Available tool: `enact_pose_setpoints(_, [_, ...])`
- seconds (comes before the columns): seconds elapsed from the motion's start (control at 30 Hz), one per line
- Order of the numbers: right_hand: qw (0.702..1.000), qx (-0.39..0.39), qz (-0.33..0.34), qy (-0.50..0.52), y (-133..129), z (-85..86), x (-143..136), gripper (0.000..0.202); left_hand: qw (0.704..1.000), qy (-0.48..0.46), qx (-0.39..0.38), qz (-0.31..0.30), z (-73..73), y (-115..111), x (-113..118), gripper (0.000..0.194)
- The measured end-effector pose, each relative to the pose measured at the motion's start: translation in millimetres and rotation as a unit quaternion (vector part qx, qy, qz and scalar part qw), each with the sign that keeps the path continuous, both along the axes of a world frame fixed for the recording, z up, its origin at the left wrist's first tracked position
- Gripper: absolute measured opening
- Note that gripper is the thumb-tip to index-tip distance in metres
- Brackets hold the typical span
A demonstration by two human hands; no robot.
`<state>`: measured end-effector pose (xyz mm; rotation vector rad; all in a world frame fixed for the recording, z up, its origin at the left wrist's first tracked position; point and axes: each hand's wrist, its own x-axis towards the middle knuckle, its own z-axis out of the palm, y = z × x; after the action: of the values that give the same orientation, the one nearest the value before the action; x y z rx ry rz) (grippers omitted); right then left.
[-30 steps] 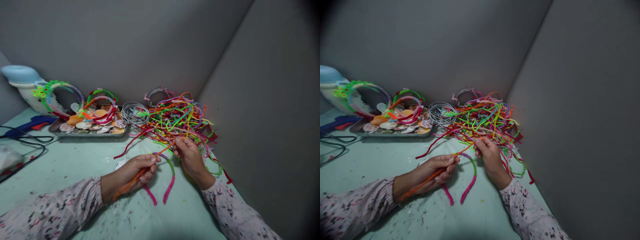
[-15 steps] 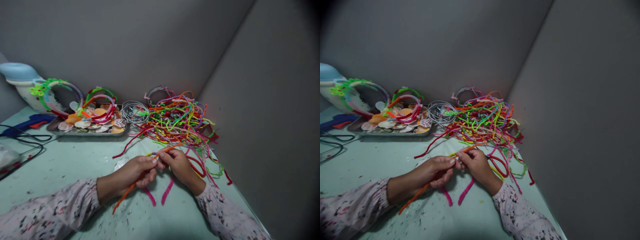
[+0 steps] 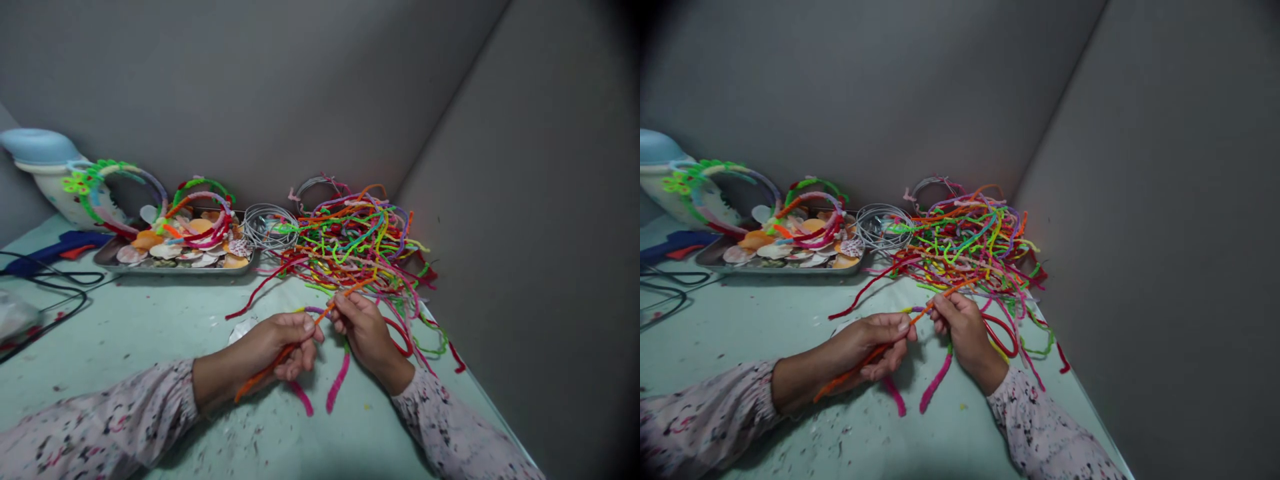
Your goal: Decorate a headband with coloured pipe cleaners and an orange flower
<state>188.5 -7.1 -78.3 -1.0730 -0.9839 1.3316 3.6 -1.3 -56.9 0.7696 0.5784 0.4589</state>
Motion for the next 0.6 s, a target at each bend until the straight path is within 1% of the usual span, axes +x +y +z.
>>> enact_pose_setpoints(0.1, [0.998,-0.025,0.013,0.064,0.2,1.9,-0.9,0.026,0.999,-0.032,-0.023,-0.03,4.5,-1.7,-0.8,0.014])
enact_pose_setpoints(0.17, [0.996,-0.031,0.021,0.077,0.5,3.5,0.3,0.027,0.998,-0.047,-0.036,-0.031,5.6,-3.1,-0.9,0.012])
enact_pose_setpoints(0.27, [0.998,-0.023,0.025,0.051,2.5,3.5,4.7,0.027,0.998,-0.037,-0.047,-0.014,4.0,-4.2,-0.2,0.013])
enact_pose_setpoints(0.4, [0.999,0.0,-0.023,0.028,6.1,-0.8,10.0,0.029,0.998,0.012,-0.053,0.019,2.5,-2.2,0.2,0.02])
enact_pose_setpoints(0.47, [0.999,0.009,-0.037,0.018,6.7,-3.0,10.5,0.028,0.998,0.023,-0.055,0.034,3.3,-0.8,0.1,0.02])
enact_pose_setpoints(0.53, [1.0,0.02,-0.022,-0.004,5.6,-4.0,9.6,0.027,0.997,0.026,-0.053,0.045,4.2,0.0,0.0,0.02])
enact_pose_setpoints(0.6, [0.999,0.028,0.013,-0.034,3.4,-3.5,7.7,0.025,0.997,0.028,-0.05,0.049,4.7,-0.2,0.1,0.02])
